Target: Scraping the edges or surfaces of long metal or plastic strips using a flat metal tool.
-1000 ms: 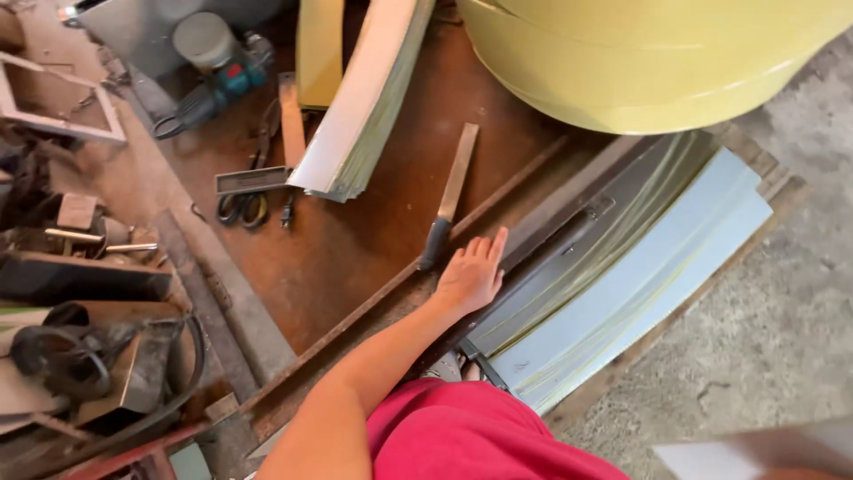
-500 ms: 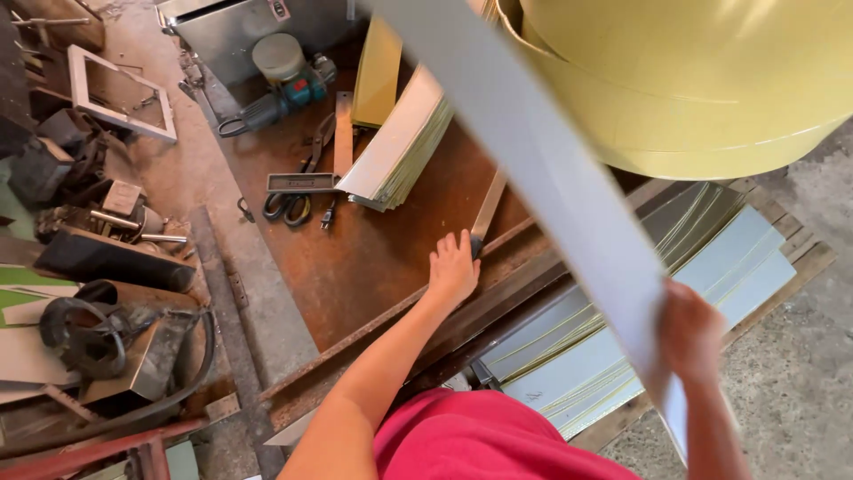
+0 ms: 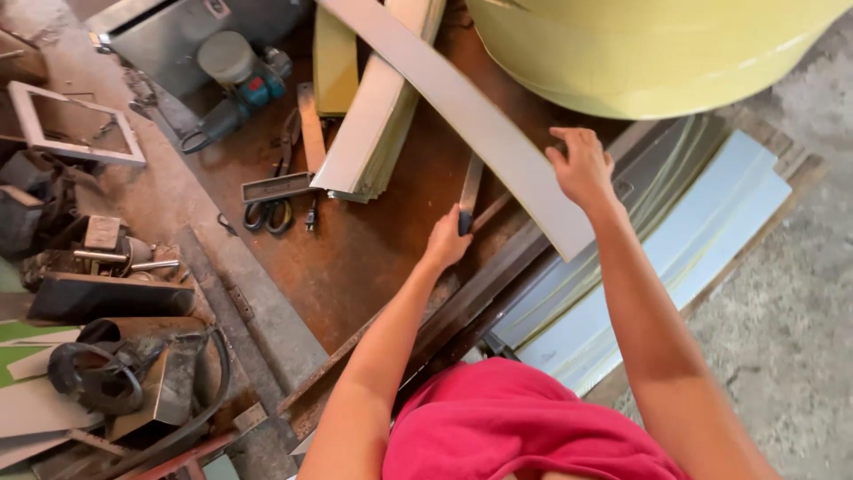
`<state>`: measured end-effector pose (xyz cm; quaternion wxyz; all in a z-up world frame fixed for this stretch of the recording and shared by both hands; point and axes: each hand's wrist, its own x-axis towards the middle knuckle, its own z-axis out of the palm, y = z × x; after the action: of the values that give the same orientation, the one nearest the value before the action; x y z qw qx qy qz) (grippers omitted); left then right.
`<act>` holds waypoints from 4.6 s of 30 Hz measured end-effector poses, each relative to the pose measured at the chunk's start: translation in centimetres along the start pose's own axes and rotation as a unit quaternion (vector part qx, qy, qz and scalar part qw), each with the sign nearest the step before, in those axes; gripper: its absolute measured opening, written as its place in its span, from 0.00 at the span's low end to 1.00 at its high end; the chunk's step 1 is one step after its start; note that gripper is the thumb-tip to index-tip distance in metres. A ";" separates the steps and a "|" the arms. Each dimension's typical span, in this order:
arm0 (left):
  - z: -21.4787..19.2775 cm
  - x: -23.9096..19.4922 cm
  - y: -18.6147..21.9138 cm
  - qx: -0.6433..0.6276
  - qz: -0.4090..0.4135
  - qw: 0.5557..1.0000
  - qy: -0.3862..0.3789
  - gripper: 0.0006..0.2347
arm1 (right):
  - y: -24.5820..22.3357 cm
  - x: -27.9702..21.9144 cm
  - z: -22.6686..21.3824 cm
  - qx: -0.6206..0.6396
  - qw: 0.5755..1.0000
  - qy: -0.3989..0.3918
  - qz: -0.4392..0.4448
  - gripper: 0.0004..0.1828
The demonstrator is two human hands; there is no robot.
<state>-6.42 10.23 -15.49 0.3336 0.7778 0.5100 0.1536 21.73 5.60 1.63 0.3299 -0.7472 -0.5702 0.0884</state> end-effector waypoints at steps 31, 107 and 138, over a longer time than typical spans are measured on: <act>-12.3 -23.8 10.4 -0.194 -0.086 0.973 0.095 0.16 | 6.3 -16.0 0.7 0.460 0.803 -0.050 0.376 0.14; -9.8 -18.4 18.0 0.070 0.140 0.988 -0.014 0.19 | 5.7 -26.6 -5.2 0.438 0.818 0.001 0.373 0.21; -8.6 -12.2 19.1 0.095 0.143 0.983 -0.063 0.20 | 1.9 -7.7 -2.5 -0.201 0.940 -0.228 0.157 0.73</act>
<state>-3.49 -2.49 4.95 0.2646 0.8787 0.3841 0.1014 21.92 -2.68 0.59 0.0159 -0.8380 -0.5113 0.1900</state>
